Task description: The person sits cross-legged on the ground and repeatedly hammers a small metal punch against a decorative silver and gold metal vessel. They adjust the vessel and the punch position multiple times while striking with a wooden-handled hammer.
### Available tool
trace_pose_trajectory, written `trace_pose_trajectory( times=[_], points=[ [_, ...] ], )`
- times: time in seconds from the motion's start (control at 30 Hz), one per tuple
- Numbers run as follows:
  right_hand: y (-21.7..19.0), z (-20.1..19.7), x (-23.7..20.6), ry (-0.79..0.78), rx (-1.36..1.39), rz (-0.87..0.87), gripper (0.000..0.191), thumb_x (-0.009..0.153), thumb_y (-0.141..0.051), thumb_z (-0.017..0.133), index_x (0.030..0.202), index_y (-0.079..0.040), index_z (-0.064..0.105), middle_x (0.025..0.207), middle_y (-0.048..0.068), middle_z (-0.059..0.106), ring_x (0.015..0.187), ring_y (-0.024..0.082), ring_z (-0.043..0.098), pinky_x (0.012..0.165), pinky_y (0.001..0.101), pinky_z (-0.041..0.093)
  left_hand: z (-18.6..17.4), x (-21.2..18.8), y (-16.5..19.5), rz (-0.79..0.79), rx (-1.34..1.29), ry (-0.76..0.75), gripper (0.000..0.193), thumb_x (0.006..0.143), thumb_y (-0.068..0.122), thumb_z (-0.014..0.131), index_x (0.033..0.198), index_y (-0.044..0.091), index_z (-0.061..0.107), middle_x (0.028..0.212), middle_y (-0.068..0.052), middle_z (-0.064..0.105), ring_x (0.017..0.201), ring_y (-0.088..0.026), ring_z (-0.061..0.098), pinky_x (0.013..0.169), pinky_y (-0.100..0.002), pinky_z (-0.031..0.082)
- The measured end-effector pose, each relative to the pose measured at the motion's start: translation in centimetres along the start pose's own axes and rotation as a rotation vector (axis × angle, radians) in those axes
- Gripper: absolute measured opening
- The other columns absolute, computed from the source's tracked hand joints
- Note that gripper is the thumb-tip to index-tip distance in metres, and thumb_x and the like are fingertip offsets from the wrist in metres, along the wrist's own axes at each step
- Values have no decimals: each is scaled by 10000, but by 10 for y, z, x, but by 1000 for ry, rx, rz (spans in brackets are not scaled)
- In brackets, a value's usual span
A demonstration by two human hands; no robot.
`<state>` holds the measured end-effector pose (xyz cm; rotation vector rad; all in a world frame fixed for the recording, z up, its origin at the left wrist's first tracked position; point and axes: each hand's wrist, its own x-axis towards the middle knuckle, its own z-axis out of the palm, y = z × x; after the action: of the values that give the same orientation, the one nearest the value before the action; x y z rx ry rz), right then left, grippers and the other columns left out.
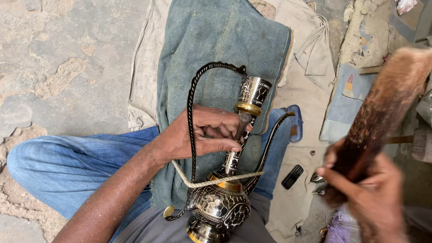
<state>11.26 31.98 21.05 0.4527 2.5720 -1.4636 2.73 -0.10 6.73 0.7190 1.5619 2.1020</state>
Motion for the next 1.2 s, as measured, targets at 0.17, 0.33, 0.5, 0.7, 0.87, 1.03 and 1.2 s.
trace_pose_trajectory(
  times=[0.17,0.33,0.5,0.7,0.87,1.03,1.2],
  points=[
    [-67,-18,20,-12,-560,-180,426,772,131,711,1170,44,589,1013,152,669,893,231,683,799,401,567,2,4,6,75,-34,29,200,892,146,822,1009,42,696,917,-80,761,1023,-145,757,697,-267,666],
    [-91,-17,40,-115,-949,-200,505,784,94,709,1278,5,650,978,124,663,819,226,668,734,350,543,4,8,11,59,31,0,312,907,155,821,1181,35,734,984,-70,778,880,-107,772,722,-258,671],
    [-89,-20,54,-167,-1072,-448,557,649,137,695,1191,13,658,947,161,689,883,285,693,781,376,526,4,10,11,14,69,9,372,870,141,851,1216,51,748,912,-59,765,820,-103,745,664,-246,622],
    [-78,-26,57,-177,-906,-251,565,727,124,677,1266,-43,650,950,120,661,812,281,668,733,380,527,3,12,9,-9,73,7,389,861,111,870,1228,58,752,932,-65,770,817,-109,727,663,-240,603],
    [-62,-33,61,-83,-846,-121,524,834,104,667,1343,-16,634,923,126,654,724,231,681,662,346,518,1,12,3,94,22,-12,395,896,97,849,1267,76,714,1008,-68,758,967,-118,769,749,-249,665],
    [-43,-53,77,-368,-848,-8,374,831,67,697,1182,-48,639,826,174,617,681,316,670,612,434,507,1,12,0,86,11,-6,420,889,93,856,1282,82,707,1013,-67,750,939,-109,758,745,-227,679],
    [-26,-70,74,-322,-980,-264,435,723,55,689,1152,-18,690,887,98,693,805,203,704,752,338,533,0,13,1,22,56,1,405,876,114,869,1253,98,722,974,-46,758,880,-85,756,721,-217,671]
  ],
)
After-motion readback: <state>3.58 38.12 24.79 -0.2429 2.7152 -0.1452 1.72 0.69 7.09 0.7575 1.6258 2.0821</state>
